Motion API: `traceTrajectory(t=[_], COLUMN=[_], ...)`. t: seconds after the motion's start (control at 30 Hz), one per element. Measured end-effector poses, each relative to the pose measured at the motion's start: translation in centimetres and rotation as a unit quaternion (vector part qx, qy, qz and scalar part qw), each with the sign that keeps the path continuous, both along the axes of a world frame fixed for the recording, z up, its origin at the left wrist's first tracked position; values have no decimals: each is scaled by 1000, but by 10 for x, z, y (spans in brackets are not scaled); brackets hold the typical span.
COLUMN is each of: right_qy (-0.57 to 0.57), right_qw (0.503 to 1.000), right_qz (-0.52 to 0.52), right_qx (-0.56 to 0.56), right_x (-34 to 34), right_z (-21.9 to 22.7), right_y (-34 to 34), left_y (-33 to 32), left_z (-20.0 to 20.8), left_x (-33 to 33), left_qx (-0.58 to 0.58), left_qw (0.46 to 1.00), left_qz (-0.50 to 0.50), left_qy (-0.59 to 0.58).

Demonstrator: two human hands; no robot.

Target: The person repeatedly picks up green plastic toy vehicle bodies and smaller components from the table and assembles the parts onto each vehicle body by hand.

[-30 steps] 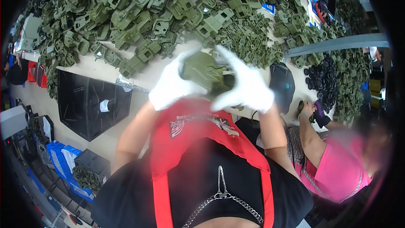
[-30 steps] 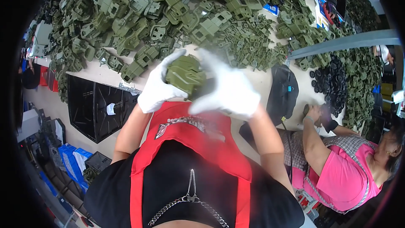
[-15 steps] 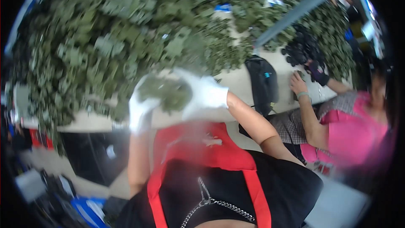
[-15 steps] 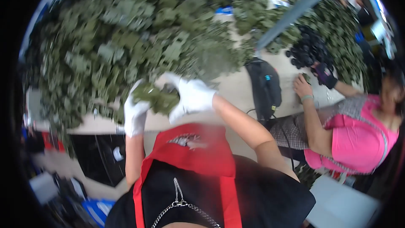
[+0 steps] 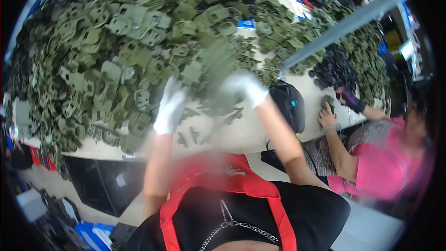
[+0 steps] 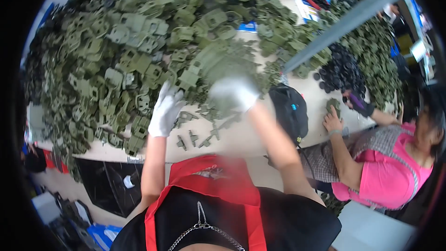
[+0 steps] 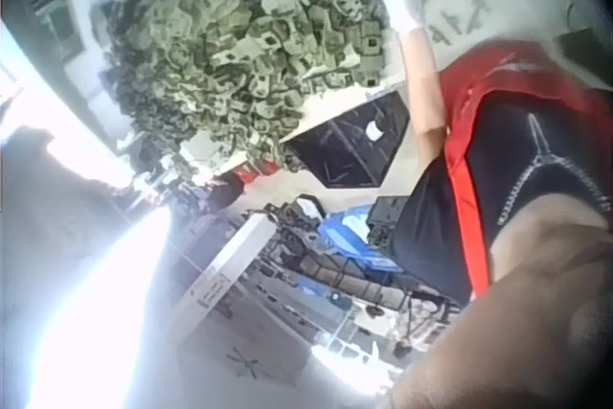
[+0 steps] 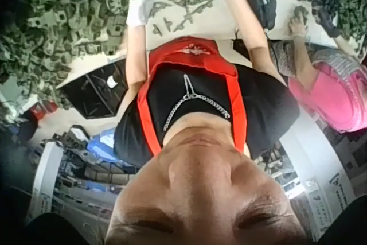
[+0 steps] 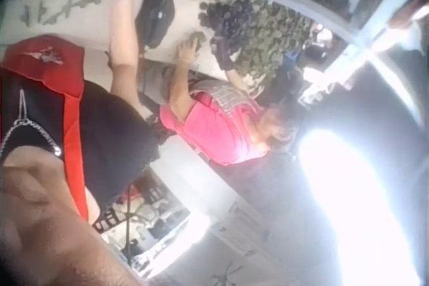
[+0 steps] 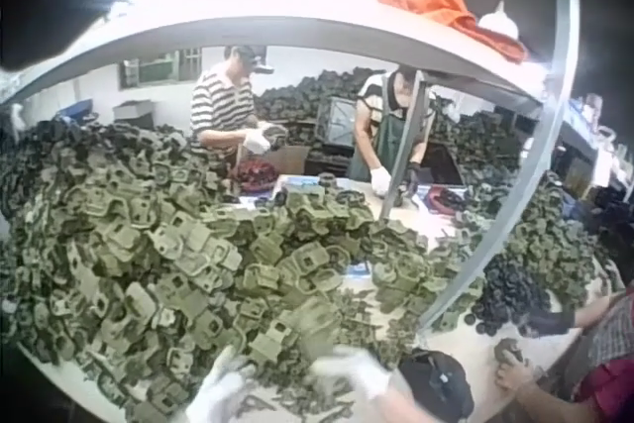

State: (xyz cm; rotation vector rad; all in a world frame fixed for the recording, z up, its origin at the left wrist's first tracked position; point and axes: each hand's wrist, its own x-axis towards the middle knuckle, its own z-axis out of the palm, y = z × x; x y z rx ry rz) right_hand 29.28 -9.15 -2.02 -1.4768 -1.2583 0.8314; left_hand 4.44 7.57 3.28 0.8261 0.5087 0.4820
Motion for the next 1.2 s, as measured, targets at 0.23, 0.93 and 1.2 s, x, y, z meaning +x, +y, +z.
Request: traceTrajectory(t=[0.23,0.93,1.2], right_qy=[528,-254,665], right_qw=[714,960,741], right_qz=[-454,13,-52], right_qx=[78,-113,-74], right_x=[261,5,-123], right_z=[97,72,27], right_y=[7,86,2], left_y=[-12,-33,-44], left_z=[-18,-34,-9], left_x=[43,-48,-2], left_qx=[611,250,98], left_qw=[712,937,971], left_qz=[82,109,199], left_qy=[336,219,88])
